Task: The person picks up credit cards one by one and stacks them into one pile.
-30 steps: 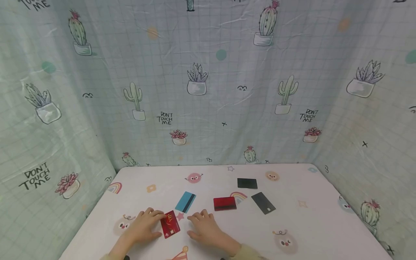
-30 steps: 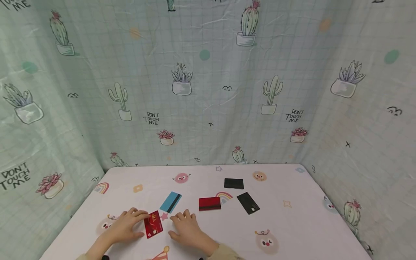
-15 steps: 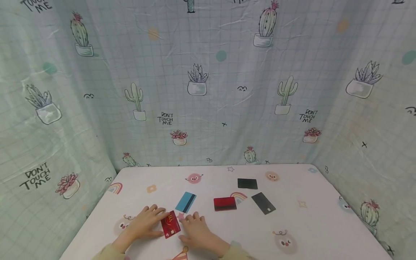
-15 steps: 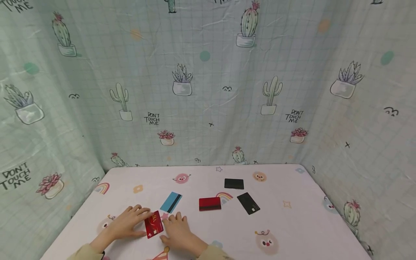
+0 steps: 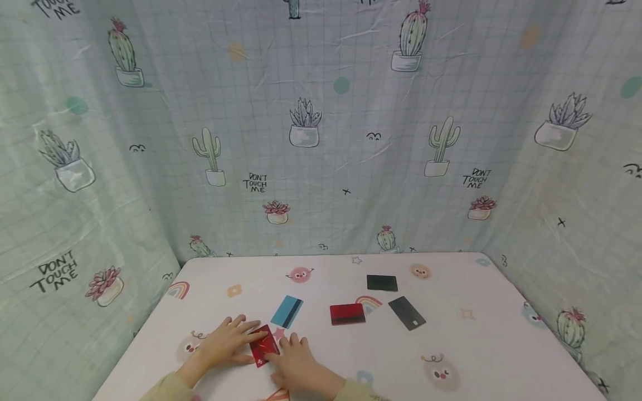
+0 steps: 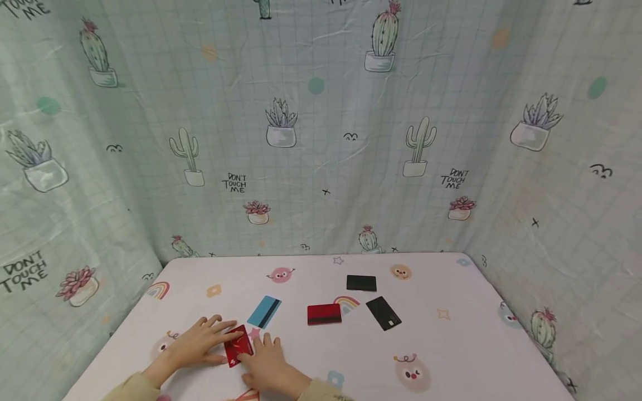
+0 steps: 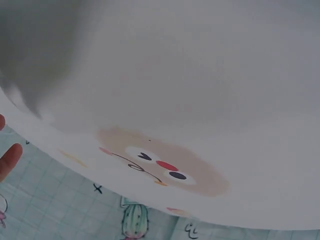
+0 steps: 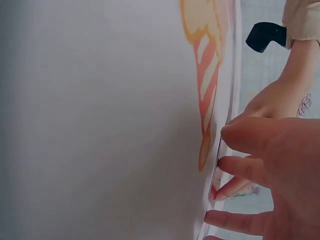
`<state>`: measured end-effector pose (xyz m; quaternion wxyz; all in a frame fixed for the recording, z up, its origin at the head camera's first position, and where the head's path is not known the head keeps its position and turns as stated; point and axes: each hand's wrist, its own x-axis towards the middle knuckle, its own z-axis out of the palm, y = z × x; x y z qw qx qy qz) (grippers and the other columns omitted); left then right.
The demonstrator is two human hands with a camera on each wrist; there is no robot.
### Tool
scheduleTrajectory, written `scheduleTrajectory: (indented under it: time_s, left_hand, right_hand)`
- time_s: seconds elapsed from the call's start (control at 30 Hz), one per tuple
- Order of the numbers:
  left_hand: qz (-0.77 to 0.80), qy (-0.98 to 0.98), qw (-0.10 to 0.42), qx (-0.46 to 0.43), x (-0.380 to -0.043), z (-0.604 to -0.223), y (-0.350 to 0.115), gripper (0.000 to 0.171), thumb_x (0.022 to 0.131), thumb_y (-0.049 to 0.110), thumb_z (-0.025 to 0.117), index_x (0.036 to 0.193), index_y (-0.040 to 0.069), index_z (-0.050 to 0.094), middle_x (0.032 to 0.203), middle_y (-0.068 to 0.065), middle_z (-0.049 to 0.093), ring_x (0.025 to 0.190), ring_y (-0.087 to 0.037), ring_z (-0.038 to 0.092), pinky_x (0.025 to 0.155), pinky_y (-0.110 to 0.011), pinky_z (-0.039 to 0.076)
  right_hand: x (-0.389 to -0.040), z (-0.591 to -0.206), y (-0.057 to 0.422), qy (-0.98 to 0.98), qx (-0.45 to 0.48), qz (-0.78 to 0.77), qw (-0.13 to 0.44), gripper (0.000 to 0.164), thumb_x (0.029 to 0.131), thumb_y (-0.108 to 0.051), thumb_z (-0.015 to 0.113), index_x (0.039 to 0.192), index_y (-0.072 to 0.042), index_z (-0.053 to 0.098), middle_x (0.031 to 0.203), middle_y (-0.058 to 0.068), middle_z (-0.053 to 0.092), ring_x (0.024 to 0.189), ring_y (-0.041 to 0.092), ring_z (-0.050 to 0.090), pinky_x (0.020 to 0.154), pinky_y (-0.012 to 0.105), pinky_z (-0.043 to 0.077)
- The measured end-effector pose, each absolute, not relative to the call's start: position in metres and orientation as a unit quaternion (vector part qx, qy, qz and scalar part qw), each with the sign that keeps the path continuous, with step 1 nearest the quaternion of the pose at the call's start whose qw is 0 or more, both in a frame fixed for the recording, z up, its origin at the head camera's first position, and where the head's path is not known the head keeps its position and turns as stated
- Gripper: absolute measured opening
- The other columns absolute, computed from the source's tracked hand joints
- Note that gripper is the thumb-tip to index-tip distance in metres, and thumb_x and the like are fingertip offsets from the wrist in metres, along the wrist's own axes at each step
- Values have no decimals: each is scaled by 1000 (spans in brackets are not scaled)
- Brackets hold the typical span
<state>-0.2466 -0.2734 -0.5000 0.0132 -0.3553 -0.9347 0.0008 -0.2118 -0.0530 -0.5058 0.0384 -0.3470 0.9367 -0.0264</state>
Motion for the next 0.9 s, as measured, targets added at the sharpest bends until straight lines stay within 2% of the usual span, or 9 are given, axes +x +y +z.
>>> scheduleTrajectory:
  time_s: [0.1,0.37,0.63,0.9]
  left_hand:
    - [-2,-932,25,-361,-245,-501,-272,59,75,55,57,127,28,48,127,-6,52,113,-35,46,86,-61,37]
    - [2,-933,22,-360,-238,-502,-262,59,78,57,51,123,20,53,128,-4,51,117,-33,45,89,-58,38]
    - [30,-934,20,-356,-232,-501,-262,59,80,62,42,122,22,54,125,-2,53,113,-29,48,90,-54,39]
    - [55,-925,53,-373,-227,-503,-263,52,82,59,42,119,24,55,113,0,59,105,-23,51,88,-47,43]
  right_hand:
    - [-212,-505,-49,933,-357,-26,41,42,83,-44,54,125,-40,46,123,-1,47,106,22,41,85,42,37]
    - [-222,-507,-35,916,-401,-17,28,42,83,-47,53,124,-37,46,123,-8,47,101,14,39,81,38,39]
    - [-236,-505,-23,890,-455,29,6,42,84,-55,45,119,-33,45,126,-10,46,104,11,41,88,38,41]
    - [-243,-505,-24,888,-457,53,-30,36,81,-55,52,107,-31,48,119,-9,49,101,10,41,86,33,40]
